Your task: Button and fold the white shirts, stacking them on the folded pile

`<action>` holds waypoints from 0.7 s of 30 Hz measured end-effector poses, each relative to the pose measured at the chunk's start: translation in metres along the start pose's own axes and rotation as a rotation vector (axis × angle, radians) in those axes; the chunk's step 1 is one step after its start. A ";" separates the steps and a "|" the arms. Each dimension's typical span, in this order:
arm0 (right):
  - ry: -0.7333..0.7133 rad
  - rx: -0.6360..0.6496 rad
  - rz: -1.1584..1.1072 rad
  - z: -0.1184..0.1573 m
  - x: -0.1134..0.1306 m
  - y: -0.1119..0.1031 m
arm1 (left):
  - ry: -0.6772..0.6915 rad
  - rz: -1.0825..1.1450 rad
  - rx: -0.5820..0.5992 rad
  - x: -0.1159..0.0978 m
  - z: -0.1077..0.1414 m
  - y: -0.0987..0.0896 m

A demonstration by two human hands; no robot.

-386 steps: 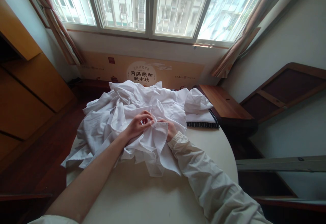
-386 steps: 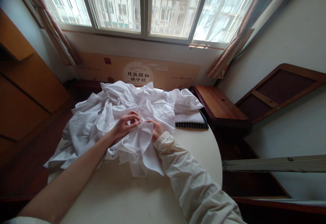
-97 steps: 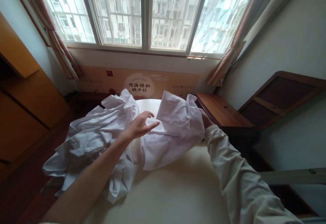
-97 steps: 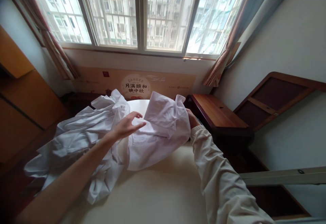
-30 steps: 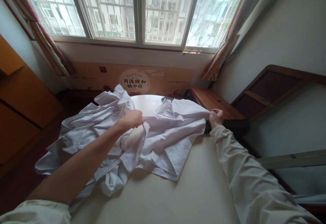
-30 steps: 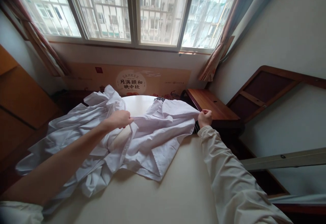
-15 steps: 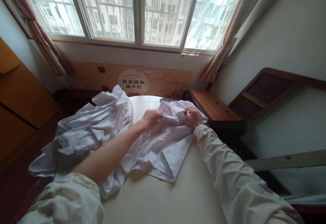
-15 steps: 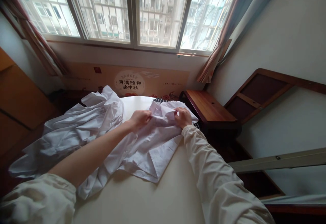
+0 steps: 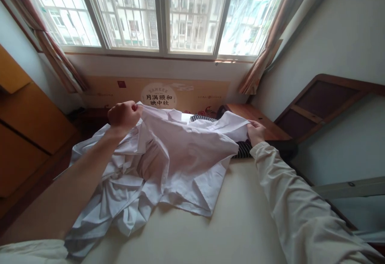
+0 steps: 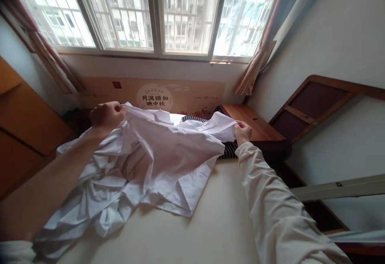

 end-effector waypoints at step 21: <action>-0.320 0.872 0.713 0.164 0.069 0.166 | 0.442 -0.273 0.499 -0.059 0.050 0.083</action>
Point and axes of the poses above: each hand's wrist, its own z-axis away from the middle knuckle, its own y-axis out of the palm, x = y × z, the point moved 4 cm from there along -z, towards the middle knuckle, and after that the axes turned 9 degrees about -z, right-handed, at the moved point
